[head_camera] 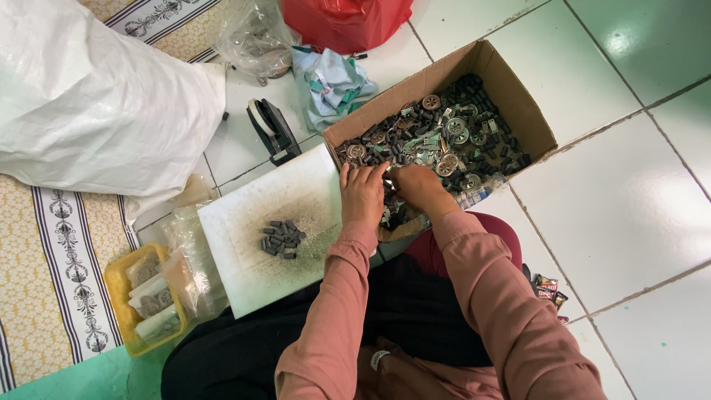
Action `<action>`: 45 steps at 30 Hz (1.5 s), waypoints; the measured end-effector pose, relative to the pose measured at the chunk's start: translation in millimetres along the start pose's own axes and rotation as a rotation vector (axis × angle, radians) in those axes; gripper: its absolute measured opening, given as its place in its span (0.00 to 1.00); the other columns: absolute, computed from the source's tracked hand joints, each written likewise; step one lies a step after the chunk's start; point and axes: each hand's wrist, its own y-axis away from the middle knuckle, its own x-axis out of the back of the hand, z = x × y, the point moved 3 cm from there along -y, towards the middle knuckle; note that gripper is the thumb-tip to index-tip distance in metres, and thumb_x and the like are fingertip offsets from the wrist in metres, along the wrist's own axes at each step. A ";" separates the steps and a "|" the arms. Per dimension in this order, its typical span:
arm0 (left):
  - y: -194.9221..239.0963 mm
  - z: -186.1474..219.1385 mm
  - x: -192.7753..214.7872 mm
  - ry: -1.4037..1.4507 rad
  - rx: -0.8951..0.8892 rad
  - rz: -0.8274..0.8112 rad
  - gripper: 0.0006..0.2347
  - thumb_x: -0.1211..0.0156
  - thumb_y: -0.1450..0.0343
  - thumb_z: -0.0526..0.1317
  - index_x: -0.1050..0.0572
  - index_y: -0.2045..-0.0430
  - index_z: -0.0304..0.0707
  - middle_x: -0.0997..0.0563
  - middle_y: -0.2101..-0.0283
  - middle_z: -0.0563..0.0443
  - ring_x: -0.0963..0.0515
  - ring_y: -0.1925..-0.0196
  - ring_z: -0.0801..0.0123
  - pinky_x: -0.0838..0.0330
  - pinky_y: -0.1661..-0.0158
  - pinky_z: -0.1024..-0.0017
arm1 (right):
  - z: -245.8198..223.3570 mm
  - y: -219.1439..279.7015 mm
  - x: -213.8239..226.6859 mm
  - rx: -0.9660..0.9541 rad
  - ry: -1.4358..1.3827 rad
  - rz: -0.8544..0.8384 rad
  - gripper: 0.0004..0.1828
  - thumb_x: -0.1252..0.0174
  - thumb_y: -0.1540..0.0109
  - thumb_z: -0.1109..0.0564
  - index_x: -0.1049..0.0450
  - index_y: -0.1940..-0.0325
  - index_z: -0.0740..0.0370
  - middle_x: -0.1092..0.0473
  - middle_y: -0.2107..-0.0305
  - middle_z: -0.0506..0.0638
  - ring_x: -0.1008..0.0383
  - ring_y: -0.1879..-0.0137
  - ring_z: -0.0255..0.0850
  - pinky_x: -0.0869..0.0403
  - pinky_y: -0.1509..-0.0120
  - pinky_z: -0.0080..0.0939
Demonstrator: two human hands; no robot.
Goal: Sorting and packaging small metal components from a bulk box into individual plastic bags.
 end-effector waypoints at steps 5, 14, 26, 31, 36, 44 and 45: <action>-0.1 -6.6 -4.7 0.117 0.031 0.087 0.16 0.42 0.23 0.36 0.28 0.40 0.53 0.20 0.53 0.56 0.24 0.42 0.67 0.54 0.25 0.49 | -23.1 22.4 68.0 -0.058 -0.623 0.163 0.12 0.34 0.41 0.63 0.21 0.53 0.62 0.21 0.65 0.61 0.19 0.58 0.61 0.22 0.56 0.62; 1.3 -15.3 -7.3 0.216 0.043 0.246 0.12 0.36 0.25 0.39 0.22 0.48 0.56 0.21 0.58 0.61 0.23 0.51 0.72 0.45 0.28 0.56 | -15.2 15.9 58.6 -0.071 -0.850 0.080 0.12 0.48 0.29 0.60 0.25 0.44 0.67 0.21 0.65 0.61 0.21 0.71 0.45 0.20 0.67 0.46; 2.7 -4.3 18.2 0.435 0.164 0.342 0.10 0.52 0.19 0.40 0.25 0.51 0.65 0.32 0.61 0.68 0.30 0.53 0.76 0.39 0.39 0.63 | -11.6 -7.8 -13.2 0.151 0.229 0.145 0.07 0.37 0.41 0.55 0.19 0.60 0.56 0.25 0.61 0.54 0.20 0.62 0.51 0.18 0.64 0.53; 1.5 -5.5 21.5 0.413 0.149 0.359 0.10 0.55 0.18 0.43 0.25 0.49 0.65 0.31 0.60 0.66 0.29 0.54 0.71 0.36 0.43 0.60 | -11.6 -7.9 -6.6 0.090 0.155 0.078 0.09 0.33 0.43 0.55 0.19 0.59 0.56 0.24 0.63 0.53 0.19 0.59 0.53 0.19 0.59 0.54; 1.9 -6.9 24.4 0.395 0.207 0.354 0.11 0.58 0.17 0.44 0.26 0.48 0.63 0.32 0.59 0.65 0.29 0.55 0.71 0.35 0.44 0.59 | -21.4 8.0 48.1 0.018 -0.471 0.145 0.13 0.33 0.42 0.57 0.21 0.54 0.62 0.22 0.63 0.57 0.19 0.58 0.56 0.20 0.58 0.59; 2.4 -7.1 26.4 0.489 0.199 0.374 0.06 0.43 0.22 0.47 0.25 0.53 0.59 0.29 0.63 0.62 0.26 0.55 0.66 0.34 0.45 0.57 | -39.5 34.7 87.8 0.054 -0.827 0.377 0.11 0.32 0.40 0.65 0.21 0.53 0.66 0.22 0.64 0.60 0.21 0.59 0.53 0.21 0.58 0.52; 2.9 -6.9 25.9 0.488 0.200 0.374 0.06 0.43 0.22 0.47 0.25 0.53 0.59 0.29 0.63 0.62 0.26 0.55 0.66 0.34 0.45 0.57 | -39.2 33.9 87.8 0.055 -0.828 0.376 0.11 0.32 0.40 0.65 0.21 0.53 0.66 0.22 0.64 0.60 0.21 0.59 0.53 0.21 0.58 0.52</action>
